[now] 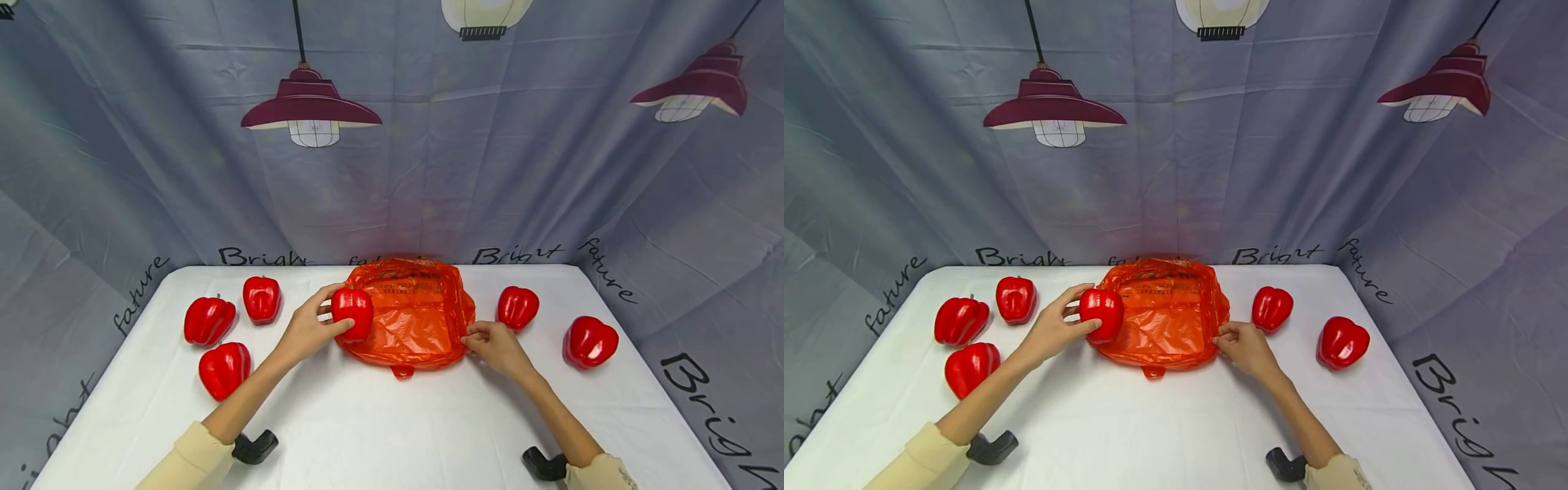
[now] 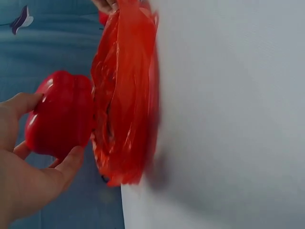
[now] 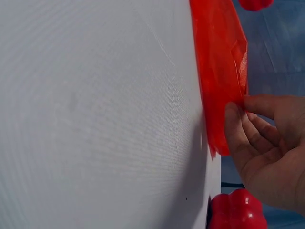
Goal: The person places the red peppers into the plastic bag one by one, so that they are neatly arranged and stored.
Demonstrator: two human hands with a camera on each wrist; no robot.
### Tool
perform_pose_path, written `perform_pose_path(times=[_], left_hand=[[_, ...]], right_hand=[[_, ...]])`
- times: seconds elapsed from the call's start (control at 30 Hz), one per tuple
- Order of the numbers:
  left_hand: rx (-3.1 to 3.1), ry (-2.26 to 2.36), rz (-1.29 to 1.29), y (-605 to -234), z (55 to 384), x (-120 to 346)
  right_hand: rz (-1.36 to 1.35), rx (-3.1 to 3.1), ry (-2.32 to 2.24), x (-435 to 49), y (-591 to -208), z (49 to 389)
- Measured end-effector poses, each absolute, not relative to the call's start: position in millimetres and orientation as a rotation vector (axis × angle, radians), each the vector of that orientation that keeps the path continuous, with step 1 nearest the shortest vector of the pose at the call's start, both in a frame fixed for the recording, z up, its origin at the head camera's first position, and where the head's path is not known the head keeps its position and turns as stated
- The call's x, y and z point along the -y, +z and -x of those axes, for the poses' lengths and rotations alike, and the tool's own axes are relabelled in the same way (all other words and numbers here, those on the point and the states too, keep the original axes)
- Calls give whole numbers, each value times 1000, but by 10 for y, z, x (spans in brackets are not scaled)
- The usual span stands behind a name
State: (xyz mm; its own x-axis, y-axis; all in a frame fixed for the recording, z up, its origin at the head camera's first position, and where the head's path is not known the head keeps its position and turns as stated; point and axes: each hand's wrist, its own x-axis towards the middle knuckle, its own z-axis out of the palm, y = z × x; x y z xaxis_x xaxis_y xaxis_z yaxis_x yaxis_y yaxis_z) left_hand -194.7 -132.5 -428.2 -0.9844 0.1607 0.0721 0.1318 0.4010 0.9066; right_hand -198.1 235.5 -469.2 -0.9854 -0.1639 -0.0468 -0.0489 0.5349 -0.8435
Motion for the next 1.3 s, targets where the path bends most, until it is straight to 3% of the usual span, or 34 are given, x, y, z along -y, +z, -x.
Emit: perform_pose_path(times=[0.67, 1.3], left_hand=[[-2365, 1847, -287, -4359, 2576, 379], [-2315, 1902, -234, -4574, 2867, -144]], right_hand=[[161, -2624, -1425, -2364, -4681, 2001], [155, -2641, -1380, -2377, -4679, 2022]])
